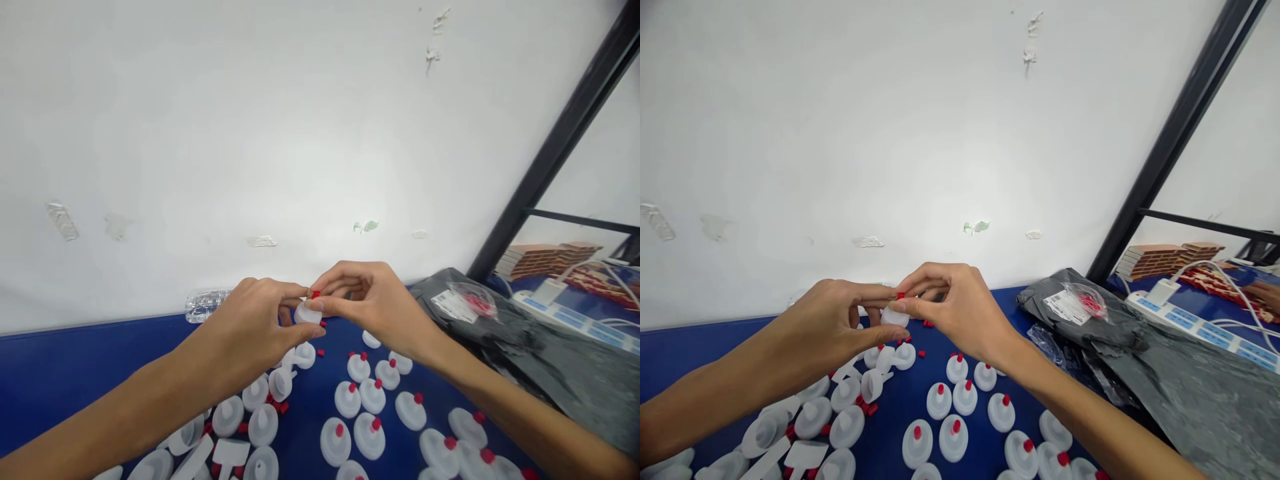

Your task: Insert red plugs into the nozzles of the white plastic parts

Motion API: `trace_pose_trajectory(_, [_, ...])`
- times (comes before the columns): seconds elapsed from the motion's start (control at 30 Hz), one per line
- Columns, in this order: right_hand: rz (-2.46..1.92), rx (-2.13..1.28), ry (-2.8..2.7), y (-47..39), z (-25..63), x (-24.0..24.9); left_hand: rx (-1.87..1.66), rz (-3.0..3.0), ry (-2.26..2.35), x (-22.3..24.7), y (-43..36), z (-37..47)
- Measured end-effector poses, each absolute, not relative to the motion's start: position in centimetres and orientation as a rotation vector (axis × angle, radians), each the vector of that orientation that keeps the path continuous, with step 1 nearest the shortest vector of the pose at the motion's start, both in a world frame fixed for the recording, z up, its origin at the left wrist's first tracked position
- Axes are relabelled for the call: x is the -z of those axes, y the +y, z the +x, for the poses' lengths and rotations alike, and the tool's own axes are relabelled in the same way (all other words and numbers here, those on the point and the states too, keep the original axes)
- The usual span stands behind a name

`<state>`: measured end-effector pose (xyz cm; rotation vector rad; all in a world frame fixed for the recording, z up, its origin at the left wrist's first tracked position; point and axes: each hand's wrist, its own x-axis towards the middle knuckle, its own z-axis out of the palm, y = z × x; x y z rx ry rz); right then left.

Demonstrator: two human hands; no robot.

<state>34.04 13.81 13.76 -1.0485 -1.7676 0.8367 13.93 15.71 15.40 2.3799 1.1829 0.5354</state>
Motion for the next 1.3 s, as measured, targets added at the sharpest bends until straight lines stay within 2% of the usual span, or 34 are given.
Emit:
trace_pose_trajectory(0.2, [-1.350, -0.617, -1.928, 14.1, 35.4, -14.7, -0.594, 2.324, 1.258, -15.0, 15.9, 13.6])
trace_pose_trajectory(0.33, [-1.513, -0.588, -2.048, 15.5, 36.7, -13.4, -0.685, 2.381, 1.221, -15.4, 15.6, 13.5])
trace_pose_trajectory(0.57, [-1.644, -0.668, -2.203, 17.1, 37.7, -11.0, -0.509, 2.438, 1.173, -15.1, 15.0, 13.8])
trace_pose_trajectory(0.83, [-1.742, -0.525, -2.287, 17.2, 38.2, -11.6, -0.432, 2.366, 1.417, -14.5, 15.2, 13.4])
trace_pose_trajectory(1.0, [-1.883, -0.304, -2.254, 15.2, 37.4, -13.5, -0.366, 2.656, 1.263, -13.0, 16.2, 13.0])
trace_pose_trajectory(1.3, [-1.967, -0.349, -2.434, 14.2, 36.1, -13.4, -0.283, 2.953, 0.756, -10.1, 17.2, 13.6])
